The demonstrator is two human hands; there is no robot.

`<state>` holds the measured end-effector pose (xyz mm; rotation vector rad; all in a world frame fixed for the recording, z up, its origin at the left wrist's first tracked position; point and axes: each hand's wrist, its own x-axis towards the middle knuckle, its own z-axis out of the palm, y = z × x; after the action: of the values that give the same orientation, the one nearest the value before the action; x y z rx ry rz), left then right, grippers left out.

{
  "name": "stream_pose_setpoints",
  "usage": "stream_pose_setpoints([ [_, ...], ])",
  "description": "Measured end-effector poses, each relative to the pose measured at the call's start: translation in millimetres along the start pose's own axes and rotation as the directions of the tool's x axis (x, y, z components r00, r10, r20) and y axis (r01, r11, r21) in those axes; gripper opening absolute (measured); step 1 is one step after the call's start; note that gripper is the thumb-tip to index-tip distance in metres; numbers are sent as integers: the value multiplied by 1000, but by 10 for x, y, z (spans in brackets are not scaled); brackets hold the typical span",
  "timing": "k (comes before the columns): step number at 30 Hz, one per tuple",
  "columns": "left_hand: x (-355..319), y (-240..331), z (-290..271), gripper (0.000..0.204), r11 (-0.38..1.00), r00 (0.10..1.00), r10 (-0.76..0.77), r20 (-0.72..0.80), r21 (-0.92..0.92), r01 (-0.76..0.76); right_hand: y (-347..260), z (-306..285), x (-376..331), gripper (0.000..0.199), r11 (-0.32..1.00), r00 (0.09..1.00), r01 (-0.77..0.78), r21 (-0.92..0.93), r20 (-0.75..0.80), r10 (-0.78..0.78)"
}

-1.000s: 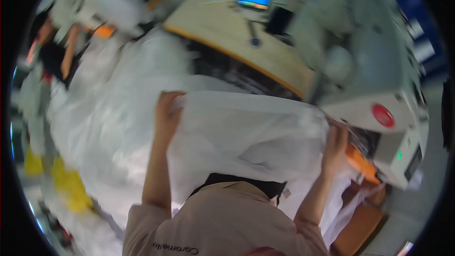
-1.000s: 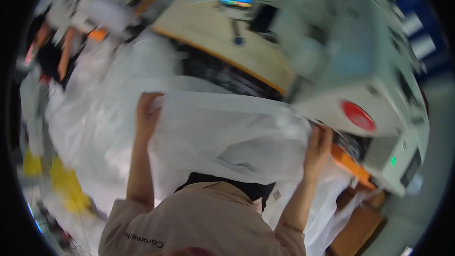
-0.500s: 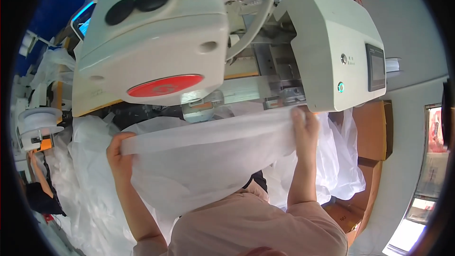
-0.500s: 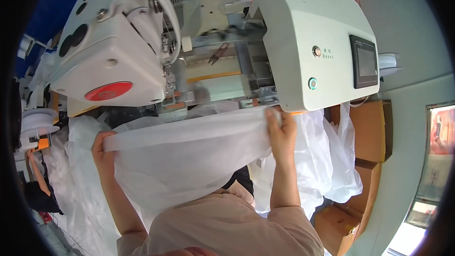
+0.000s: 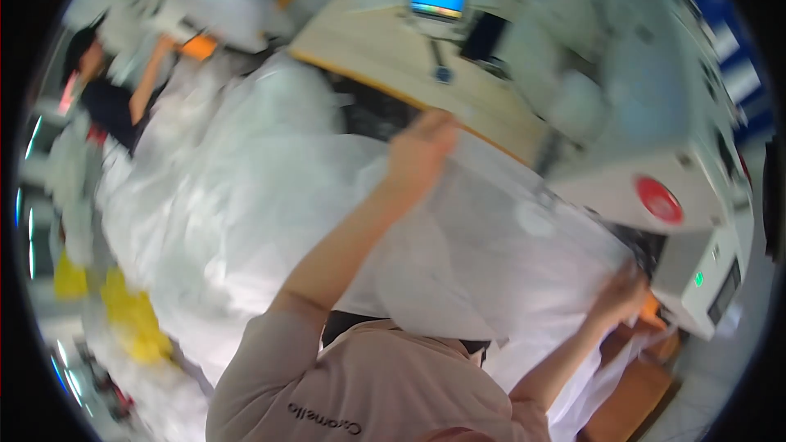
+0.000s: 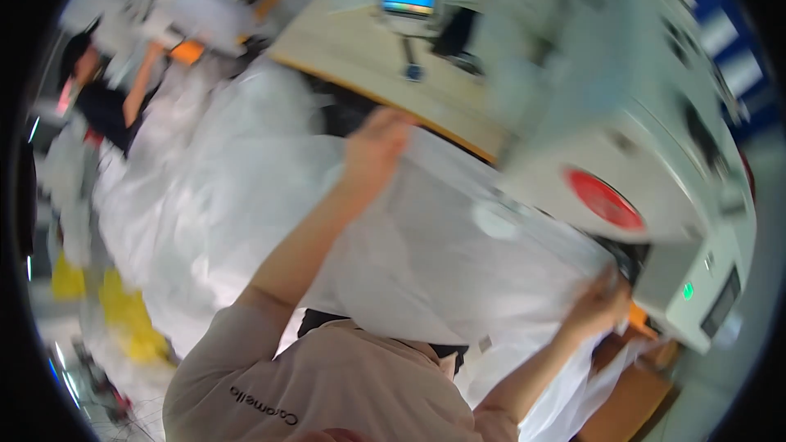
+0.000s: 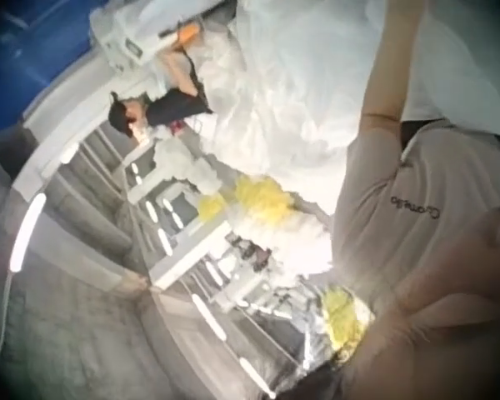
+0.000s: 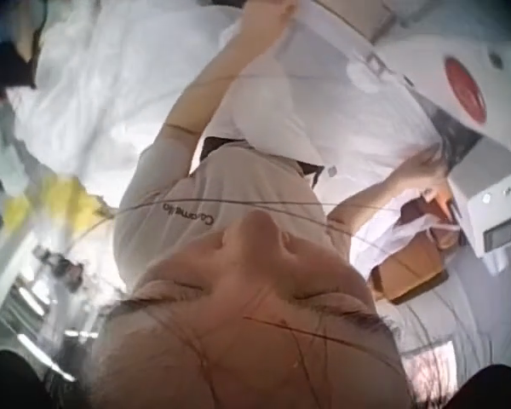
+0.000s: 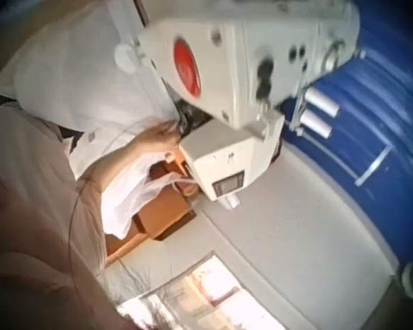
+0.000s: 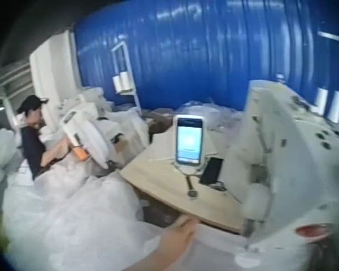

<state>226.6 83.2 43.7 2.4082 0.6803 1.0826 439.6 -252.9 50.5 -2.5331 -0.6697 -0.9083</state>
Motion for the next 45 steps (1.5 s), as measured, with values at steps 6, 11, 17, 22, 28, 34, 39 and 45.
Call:
stream_pose_setpoints([
  [6,-852,-341,-716,45,958,983,-45,176,288,-8,-83,-126,-41,34,927,979,-189,323,-14,205],
  [11,-1955,11,-543,62,606,322,-564,760,117,787,-328,-308,36,30,682,845,-500,534,128,519],
  [17,-2185,759,642,38,613,616,-77,784,-450,650,-26,-232,-2,28,867,937,-322,380,-7,350],
  [22,-1858,602,-66,25,844,514,200,834,-413,342,317,-246,-60,25,994,997,-68,90,38,64],
  [28,-1083,-1554,-831,28,821,898,-416,-145,365,440,232,-127,-196,25,961,943,-276,-10,191,273],
  [34,-1337,-2752,-1068,34,578,567,-813,134,313,754,337,-565,-159,28,968,929,-248,33,-277,247],
  [39,-1219,-2658,-1606,18,423,509,-843,177,-369,828,89,-190,-1628,33,935,909,-151,320,417,4],
  [45,-885,-2243,-1880,17,749,887,-442,-134,488,447,458,762,-3289,32,689,468,-707,160,837,285],
])
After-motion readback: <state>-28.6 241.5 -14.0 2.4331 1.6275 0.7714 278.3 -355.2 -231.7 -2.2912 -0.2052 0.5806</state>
